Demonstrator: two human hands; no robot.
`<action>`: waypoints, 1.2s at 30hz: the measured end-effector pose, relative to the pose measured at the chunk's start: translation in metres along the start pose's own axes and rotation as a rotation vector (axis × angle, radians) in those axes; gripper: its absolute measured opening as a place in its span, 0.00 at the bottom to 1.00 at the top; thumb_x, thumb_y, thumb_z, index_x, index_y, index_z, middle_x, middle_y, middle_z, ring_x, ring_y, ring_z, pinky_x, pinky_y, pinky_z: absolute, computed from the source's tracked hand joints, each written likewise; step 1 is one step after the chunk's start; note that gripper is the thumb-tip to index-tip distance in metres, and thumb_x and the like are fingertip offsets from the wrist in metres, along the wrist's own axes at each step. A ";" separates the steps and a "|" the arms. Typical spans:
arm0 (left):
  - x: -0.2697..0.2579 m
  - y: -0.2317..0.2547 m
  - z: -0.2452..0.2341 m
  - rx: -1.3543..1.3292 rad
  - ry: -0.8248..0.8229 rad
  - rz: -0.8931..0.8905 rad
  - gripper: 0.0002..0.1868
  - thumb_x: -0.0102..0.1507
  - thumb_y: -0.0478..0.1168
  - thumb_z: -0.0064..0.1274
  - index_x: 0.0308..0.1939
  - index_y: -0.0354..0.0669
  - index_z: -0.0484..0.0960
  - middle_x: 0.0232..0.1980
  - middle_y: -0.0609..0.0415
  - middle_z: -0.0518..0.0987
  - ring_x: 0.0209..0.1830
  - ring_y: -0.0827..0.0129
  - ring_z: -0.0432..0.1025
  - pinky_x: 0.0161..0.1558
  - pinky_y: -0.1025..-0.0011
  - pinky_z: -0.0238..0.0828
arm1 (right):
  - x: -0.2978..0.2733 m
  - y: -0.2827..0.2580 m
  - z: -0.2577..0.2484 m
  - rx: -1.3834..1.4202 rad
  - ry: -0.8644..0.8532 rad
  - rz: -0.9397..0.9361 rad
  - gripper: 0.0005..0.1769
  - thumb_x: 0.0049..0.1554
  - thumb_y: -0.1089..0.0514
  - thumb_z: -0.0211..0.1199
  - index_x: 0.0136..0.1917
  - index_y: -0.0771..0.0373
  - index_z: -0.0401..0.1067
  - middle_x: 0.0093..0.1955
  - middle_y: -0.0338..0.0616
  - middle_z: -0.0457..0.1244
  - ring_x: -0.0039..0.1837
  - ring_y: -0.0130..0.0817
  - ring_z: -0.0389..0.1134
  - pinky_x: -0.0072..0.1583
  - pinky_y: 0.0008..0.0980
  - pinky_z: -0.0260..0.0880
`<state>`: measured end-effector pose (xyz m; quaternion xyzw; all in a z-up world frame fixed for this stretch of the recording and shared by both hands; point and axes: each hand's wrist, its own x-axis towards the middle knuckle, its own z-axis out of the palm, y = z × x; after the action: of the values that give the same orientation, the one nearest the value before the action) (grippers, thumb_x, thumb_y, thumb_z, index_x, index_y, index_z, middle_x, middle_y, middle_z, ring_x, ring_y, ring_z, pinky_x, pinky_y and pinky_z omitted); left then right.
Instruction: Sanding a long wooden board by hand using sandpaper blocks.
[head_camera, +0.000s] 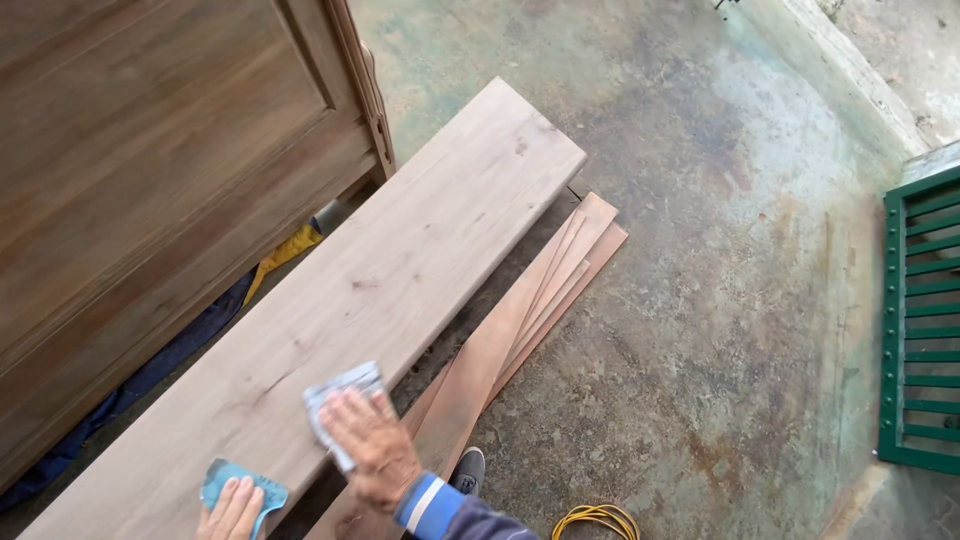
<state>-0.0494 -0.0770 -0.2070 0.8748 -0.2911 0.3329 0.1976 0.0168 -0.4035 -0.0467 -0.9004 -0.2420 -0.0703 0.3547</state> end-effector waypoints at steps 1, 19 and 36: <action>-0.015 -0.012 0.006 -0.003 -0.012 0.009 0.14 0.56 0.31 0.62 0.46 0.37 0.82 0.51 0.40 0.82 0.59 0.48 0.75 0.62 0.39 0.71 | 0.003 0.013 -0.011 0.008 0.008 0.011 0.32 0.59 0.63 0.54 0.77 0.67 0.61 0.81 0.57 0.55 0.84 0.51 0.52 0.82 0.56 0.39; -0.044 -0.033 -0.006 -0.115 -0.146 -0.159 0.26 0.50 0.28 0.59 0.53 0.32 0.80 0.60 0.35 0.77 0.66 0.40 0.70 0.71 0.39 0.62 | 0.021 0.054 -0.054 -0.307 0.007 0.014 0.33 0.59 0.65 0.53 0.79 0.62 0.60 0.82 0.52 0.54 0.85 0.46 0.51 0.84 0.51 0.37; 0.316 0.199 0.131 0.261 -0.237 -0.598 0.22 0.59 0.26 0.59 0.58 0.37 0.81 0.63 0.42 0.78 0.67 0.55 0.72 0.70 0.57 0.68 | 0.156 0.408 -0.250 -0.259 0.074 0.119 0.27 0.72 0.46 0.43 0.78 0.59 0.63 0.82 0.49 0.54 0.85 0.48 0.47 0.82 0.54 0.33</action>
<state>0.0769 -0.4166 -0.0477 0.9719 0.0021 0.1909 0.1375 0.3629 -0.7688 -0.0625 -0.9482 -0.1638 -0.1126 0.2478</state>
